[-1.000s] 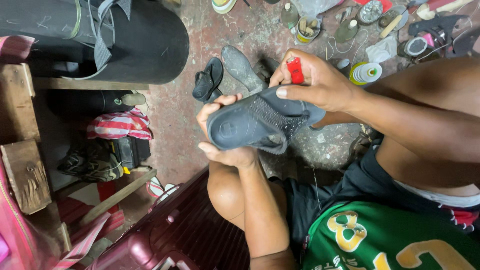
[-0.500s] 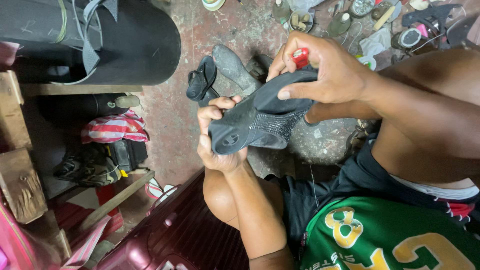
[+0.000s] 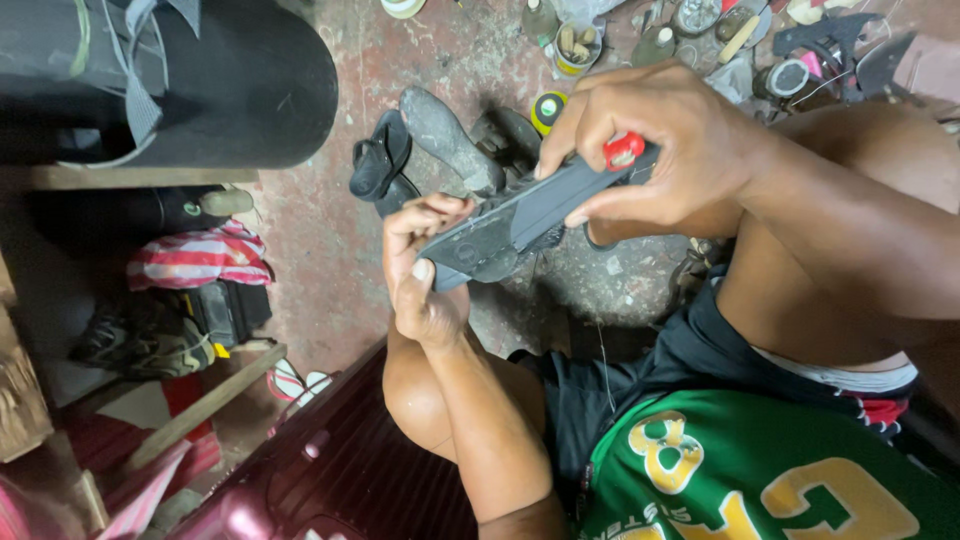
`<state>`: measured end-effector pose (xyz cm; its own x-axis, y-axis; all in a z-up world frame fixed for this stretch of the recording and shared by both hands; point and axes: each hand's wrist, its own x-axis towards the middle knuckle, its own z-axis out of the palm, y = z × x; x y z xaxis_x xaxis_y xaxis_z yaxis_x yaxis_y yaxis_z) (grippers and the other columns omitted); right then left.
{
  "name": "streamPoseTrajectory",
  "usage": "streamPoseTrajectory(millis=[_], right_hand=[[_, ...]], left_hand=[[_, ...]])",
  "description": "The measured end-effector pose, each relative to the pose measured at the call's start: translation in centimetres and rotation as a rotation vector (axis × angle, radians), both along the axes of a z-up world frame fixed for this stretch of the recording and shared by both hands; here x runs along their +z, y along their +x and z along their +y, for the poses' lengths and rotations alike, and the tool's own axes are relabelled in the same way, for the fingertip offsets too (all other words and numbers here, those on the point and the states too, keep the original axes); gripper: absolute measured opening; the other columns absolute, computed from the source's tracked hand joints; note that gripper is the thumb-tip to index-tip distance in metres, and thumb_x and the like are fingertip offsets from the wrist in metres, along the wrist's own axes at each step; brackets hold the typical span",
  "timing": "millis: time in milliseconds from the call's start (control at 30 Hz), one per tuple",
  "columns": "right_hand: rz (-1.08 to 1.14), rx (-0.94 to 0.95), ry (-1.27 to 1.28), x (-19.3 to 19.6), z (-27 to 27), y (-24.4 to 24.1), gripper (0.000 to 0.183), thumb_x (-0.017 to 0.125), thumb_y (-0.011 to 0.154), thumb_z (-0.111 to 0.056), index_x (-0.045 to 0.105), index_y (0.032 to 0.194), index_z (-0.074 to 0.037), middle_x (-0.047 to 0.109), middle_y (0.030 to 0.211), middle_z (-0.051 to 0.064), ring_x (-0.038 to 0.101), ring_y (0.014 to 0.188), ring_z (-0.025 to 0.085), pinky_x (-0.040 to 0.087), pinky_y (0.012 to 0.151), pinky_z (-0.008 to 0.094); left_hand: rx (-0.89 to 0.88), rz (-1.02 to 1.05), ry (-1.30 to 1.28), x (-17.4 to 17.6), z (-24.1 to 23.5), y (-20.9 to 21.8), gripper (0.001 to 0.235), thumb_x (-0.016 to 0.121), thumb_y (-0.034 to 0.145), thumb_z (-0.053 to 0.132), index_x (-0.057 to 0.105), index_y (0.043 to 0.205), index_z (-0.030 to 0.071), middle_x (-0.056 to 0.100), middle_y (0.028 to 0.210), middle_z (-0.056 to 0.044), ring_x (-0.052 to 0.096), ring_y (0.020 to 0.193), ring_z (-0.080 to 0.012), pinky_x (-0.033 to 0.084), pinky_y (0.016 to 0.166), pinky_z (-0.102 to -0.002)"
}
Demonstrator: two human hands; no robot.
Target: The person sits on the floor and sews a black sandal using a needle and thread. They repeatedly push the needle through the sandal strap and pull the thread to secure it.
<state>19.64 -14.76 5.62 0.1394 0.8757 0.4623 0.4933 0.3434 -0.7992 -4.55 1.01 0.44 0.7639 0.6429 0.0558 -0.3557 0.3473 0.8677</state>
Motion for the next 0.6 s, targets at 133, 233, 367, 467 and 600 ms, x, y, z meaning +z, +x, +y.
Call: streamPoseTrajectory(millis=[133,233,367,467,600], right_hand=[[0.032,0.053,0.021,0.3,0.4,-1.0,0.048,0.093,0.070,-0.010,0.048,0.087,-0.010,0.074,0.106,0.012,0.070,0.091,0.026,0.054,0.074,0.037],[0.001,0.055,-0.006,0.9,0.5,-1.1,0.049,0.093,0.069,-0.009,0.048,0.089,-0.009,0.074,0.107,0.012,0.069,0.092,0.027,0.054,0.077,0.038],[0.004,0.081,-0.030,1.7,0.0,-0.9,0.049,0.091,0.067,-0.009,0.047,0.089,-0.008,0.072,0.107,0.013,0.069,0.097,0.030,0.055,0.079,0.039],[-0.027,0.089,-0.040,1.8,-0.1,-0.6,0.048,0.091,0.071,-0.010,0.047,0.090,-0.008,0.072,0.110,0.013,0.070,0.102,0.029,0.056,0.083,0.040],[-0.077,0.030,-0.072,1.3,-0.2,0.0,0.047,0.091,0.076,-0.010,0.045,0.088,-0.008,0.075,0.113,0.013,0.071,0.097,0.027,0.055,0.078,0.037]], left_hand=[[0.078,-0.064,0.022,-0.3,0.1,0.0,0.044,0.063,0.086,0.029,0.055,0.116,-0.002,0.059,0.113,-0.022,0.059,0.108,-0.0303,0.048,0.105,-0.044],[0.080,-0.093,0.032,-0.3,0.2,0.0,0.041,0.063,0.086,0.028,0.056,0.114,-0.002,0.059,0.110,-0.022,0.059,0.106,-0.0291,0.049,0.102,-0.043],[0.048,-0.092,0.074,0.5,0.3,0.0,0.042,0.062,0.084,0.027,0.056,0.114,-0.001,0.060,0.110,-0.021,0.059,0.106,-0.0284,0.049,0.103,-0.041],[0.008,-0.053,0.158,1.5,0.6,-0.3,0.042,0.062,0.084,0.027,0.057,0.115,-0.001,0.061,0.111,-0.021,0.060,0.107,-0.0280,0.048,0.104,-0.039],[-0.036,0.108,0.381,3.1,0.8,-0.6,0.035,0.058,0.090,0.026,0.060,0.111,-0.002,0.063,0.115,-0.019,0.060,0.108,-0.0256,0.046,0.102,-0.035]])
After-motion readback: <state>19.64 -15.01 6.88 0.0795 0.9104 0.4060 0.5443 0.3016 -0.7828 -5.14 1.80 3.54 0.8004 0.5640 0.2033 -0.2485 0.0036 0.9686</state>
